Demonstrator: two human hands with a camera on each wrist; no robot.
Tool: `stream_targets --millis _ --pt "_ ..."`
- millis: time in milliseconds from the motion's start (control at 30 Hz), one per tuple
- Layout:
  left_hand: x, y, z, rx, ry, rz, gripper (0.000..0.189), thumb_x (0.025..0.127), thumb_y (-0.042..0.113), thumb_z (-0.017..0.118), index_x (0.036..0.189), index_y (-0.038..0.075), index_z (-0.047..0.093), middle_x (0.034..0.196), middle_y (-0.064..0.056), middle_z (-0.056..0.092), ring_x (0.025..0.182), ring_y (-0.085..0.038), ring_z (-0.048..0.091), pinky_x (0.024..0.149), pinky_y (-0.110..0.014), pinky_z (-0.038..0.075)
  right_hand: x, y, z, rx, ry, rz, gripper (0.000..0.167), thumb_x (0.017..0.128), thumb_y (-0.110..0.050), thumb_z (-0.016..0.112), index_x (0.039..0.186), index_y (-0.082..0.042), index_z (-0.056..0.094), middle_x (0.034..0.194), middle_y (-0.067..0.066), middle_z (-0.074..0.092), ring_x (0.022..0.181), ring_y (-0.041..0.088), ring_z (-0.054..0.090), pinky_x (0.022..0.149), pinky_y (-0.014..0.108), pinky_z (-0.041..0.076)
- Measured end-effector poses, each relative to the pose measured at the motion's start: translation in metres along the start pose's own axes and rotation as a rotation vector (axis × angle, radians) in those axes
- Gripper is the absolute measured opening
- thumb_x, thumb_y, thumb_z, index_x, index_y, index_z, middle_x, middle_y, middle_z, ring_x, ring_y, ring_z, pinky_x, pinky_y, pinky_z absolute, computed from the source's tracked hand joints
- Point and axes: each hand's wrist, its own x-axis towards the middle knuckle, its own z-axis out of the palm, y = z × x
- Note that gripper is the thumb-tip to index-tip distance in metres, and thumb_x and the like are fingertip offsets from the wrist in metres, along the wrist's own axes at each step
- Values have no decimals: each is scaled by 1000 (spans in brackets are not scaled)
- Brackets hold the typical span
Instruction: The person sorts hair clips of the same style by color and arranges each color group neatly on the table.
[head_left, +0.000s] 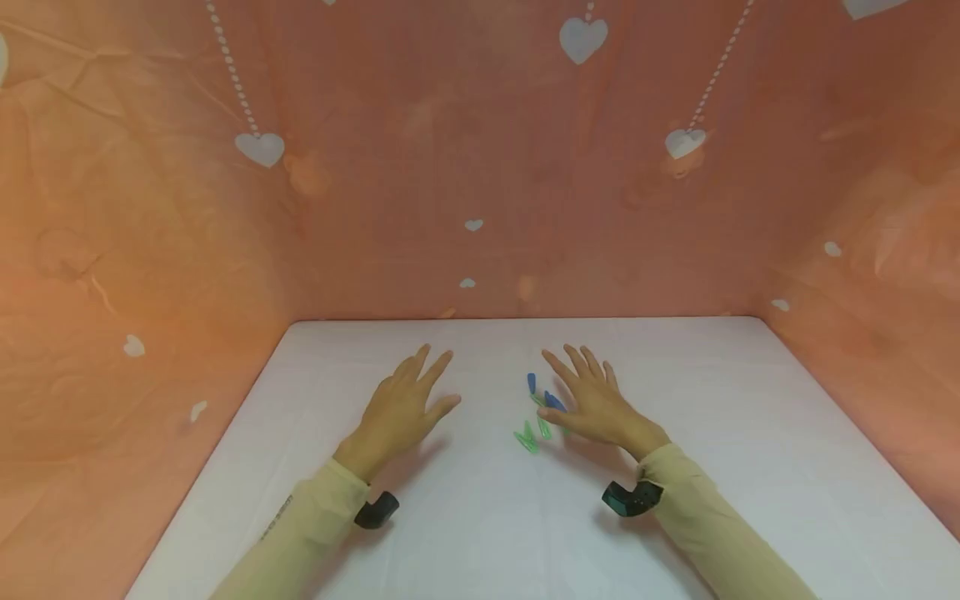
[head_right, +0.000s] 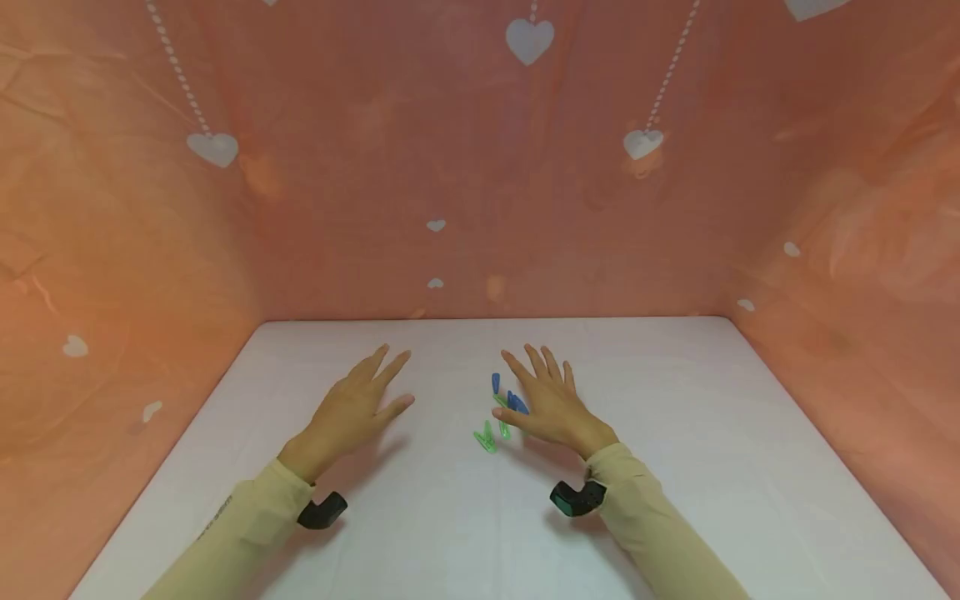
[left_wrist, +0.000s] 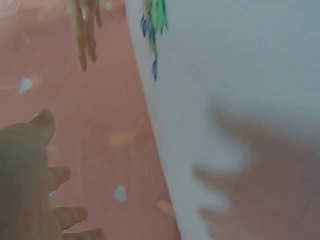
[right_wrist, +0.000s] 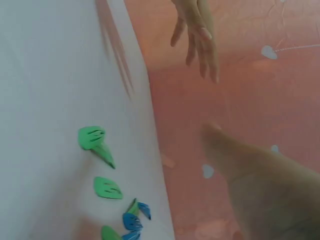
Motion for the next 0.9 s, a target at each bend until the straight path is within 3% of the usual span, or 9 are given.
stream_targets --millis 333,600,900 --pt "1 15 17 -53 -4 43 65 99 43 62 154 16 42 157 -19 42 138 -42 49 105 -60 45 -1 4 9 70 58 -69 66 90 -39 73 146 -12 54 158 29 34 149 54 23 114 75 20" --pt "2 28 38 -103 12 93 50 95 33 70 138 10 59 136 -14 62 124 -35 61 100 -51 51 -5 7 21 237 40 -95 50 91 -25 75 135 -5 62 148 31 43 140 51 37 110 71 33" --pt "2 42 56 -211 -120 61 41 95 31 70 130 12 63 123 -6 67 114 -24 66 98 -43 54 -4 9 34 333 7 -84 30 88 -15 78 117 -6 74 128 21 57 123 41 50 104 63 42"
